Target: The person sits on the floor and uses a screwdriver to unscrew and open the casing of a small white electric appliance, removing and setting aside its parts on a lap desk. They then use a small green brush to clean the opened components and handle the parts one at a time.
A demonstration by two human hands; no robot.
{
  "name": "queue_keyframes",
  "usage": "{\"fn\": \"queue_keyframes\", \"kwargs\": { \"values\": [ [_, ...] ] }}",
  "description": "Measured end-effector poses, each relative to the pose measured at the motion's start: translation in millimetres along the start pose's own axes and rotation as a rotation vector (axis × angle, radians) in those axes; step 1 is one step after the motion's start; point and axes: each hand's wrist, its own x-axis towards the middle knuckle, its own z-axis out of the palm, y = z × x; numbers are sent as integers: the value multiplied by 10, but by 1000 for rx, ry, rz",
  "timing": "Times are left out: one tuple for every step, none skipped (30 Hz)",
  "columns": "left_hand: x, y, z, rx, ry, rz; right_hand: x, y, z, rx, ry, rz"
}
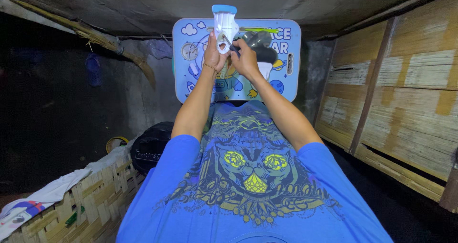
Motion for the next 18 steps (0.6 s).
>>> {"fn": "queue_keyframes", "kwargs": {
  "values": [
    [3, 14, -8, -11, -18, -9, 6, -10, -19, -20, -7, -3],
    [7, 31, -20, -22, -36, -18, 9, -27, -37, -41, -15, -5],
    [14, 34, -31, -34, -55, -28, 11, -39, -67, -61, -21, -7],
    [19, 46, -47, -40, -69, -55, 8, -57, -97, -105, -26, -39],
    [21, 59, -66, -46, -82, -83, -6, -78, -126, -149, -31, -70],
    [21, 78, -86, -53, -95, -111, -16, -105, -147, -192, -37, -101],
    [27, 88, -100, -32, -102, -121, -23, -126, -169, -221, -48, -94],
    [32, 106, -110, -11, -108, -131, -29, -149, -186, -249, -60, -87],
    [32, 118, -120, 9, -114, -141, -35, -170, -201, -279, -71, -80],
    [33, 141, -130, 37, -106, -161, -36, -191, -209, -302, -77, -86],
    [38, 157, -138, 64, -98, -180, -42, -201, -224, -326, -84, -92],
    [42, 175, -142, 92, -91, -199, -41, -212, -232, -350, -90, -99],
    [41, 191, -145, 109, -76, -209, -42, -219, -238, -385, -104, -103],
    [44, 209, -146, 127, -62, -219, -44, -223, -243, -420, -118, -107],
    [47, 215, -143, 144, -48, -229, -44, -219, -251, -456, -132, -111],
    [44, 218, -143, 155, -53, -221, -46, -216, -256, -491, -130, -149],
    [42, 221, -143, 166, -58, -213, -47, -209, -264, -526, -127, -186],
    [36, 226, -146, 178, -62, -205, -43, -204, -272, -561, -125, -224]
  ]
}}
